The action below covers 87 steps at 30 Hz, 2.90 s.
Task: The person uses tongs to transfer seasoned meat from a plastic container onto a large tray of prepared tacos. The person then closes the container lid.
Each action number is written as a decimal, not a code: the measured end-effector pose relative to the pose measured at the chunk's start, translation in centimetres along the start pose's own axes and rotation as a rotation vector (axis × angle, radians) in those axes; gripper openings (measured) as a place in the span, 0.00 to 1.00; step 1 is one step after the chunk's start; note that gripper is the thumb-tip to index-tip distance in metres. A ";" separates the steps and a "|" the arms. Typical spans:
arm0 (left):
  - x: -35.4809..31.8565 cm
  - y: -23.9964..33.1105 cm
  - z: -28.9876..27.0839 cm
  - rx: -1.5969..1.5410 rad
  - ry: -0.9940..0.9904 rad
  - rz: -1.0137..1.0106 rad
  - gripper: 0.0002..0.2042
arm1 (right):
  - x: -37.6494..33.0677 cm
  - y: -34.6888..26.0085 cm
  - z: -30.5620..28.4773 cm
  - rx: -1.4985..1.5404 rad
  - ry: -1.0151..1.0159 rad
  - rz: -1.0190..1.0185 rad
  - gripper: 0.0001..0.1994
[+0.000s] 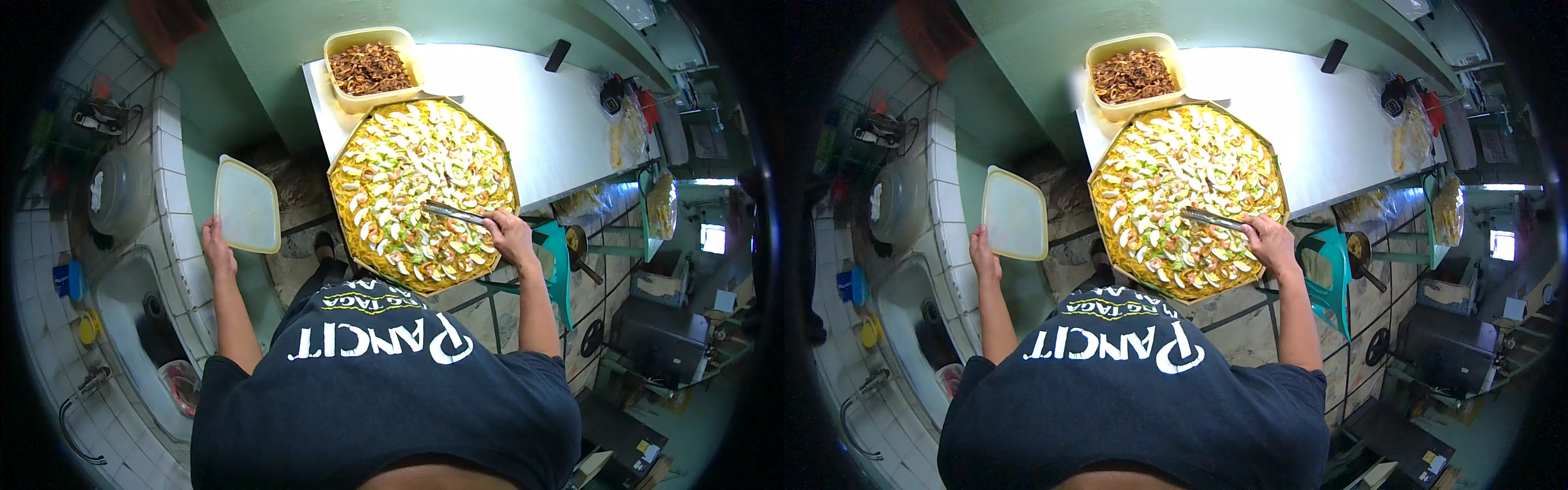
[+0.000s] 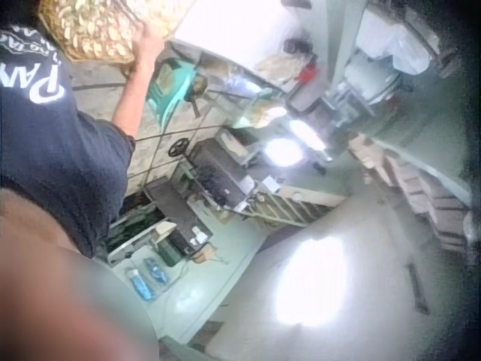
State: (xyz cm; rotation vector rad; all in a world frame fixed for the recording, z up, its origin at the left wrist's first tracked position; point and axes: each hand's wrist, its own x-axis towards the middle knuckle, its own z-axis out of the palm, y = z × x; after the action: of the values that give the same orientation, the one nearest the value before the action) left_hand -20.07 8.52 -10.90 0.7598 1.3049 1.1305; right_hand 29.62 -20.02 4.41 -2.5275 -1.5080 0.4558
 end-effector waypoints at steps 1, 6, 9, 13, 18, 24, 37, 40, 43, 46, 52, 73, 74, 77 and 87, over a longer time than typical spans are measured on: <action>-0.1 0.0 -0.2 -0.008 0.002 -0.001 0.11 | 0.4 0.2 -0.2 0.015 -0.015 0.017 0.11; -0.2 0.3 -0.5 0.029 0.038 0.006 0.12 | 2.1 1.6 -0.4 0.137 -0.063 0.096 0.13; -0.3 0.1 -0.6 0.006 0.055 -0.013 0.12 | 3.8 1.8 -1.0 0.232 -0.118 0.115 0.15; 0.2 -0.2 -1.0 0.035 0.082 0.022 0.12 | 8.8 -1.0 -2.4 0.425 0.119 -0.067 0.15; 0.7 -0.3 -0.6 0.043 0.045 0.025 0.12 | 20.0 -9.7 1.1 0.104 0.522 -0.274 0.12; 0.4 -0.2 -0.7 0.049 0.036 -0.015 0.11 | 29.8 -15.8 3.9 -0.344 0.495 -0.395 0.05; 0.1 -0.1 -2.2 0.037 0.088 0.004 0.11 | 26.5 -13.9 -1.4 -0.044 0.204 -0.052 0.16; 0.3 0.4 -2.1 0.014 0.064 0.025 0.11 | 20.8 -10.2 -2.9 0.194 0.247 0.007 0.16; 0.6 1.1 -1.9 -0.017 0.075 0.037 0.11 | 14.2 -5.6 -2.8 0.409 0.366 0.019 0.14; 0.6 1.8 -1.9 0.022 0.070 0.038 0.10 | 7.6 -1.3 -1.4 0.404 0.421 0.041 0.13; 0.9 1.7 -0.7 0.040 0.034 0.044 0.10 | -0.2 1.7 4.4 0.402 0.386 0.291 0.12; 0.4 0.4 -0.1 0.043 0.034 0.025 0.12 | 17.5 -8.0 1.6 0.218 0.562 -0.117 0.11; 0.5 0.4 -0.1 0.041 0.037 0.029 0.11 | 19.5 -9.1 2.1 0.129 0.507 -0.108 0.11; 0.6 0.5 -0.2 0.026 0.068 0.028 0.11 | 25.0 -11.9 3.4 -0.084 0.326 -0.034 0.13; 1.2 0.0 -3.0 0.032 0.157 0.011 0.14 | 29.2 -15.8 4.1 -0.124 0.296 -0.084 0.14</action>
State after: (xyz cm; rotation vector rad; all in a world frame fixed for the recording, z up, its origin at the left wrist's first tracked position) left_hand -23.09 9.15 -11.78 0.7138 1.4547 1.1996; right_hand 28.11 13.11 0.06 -2.4721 -1.5599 -0.0261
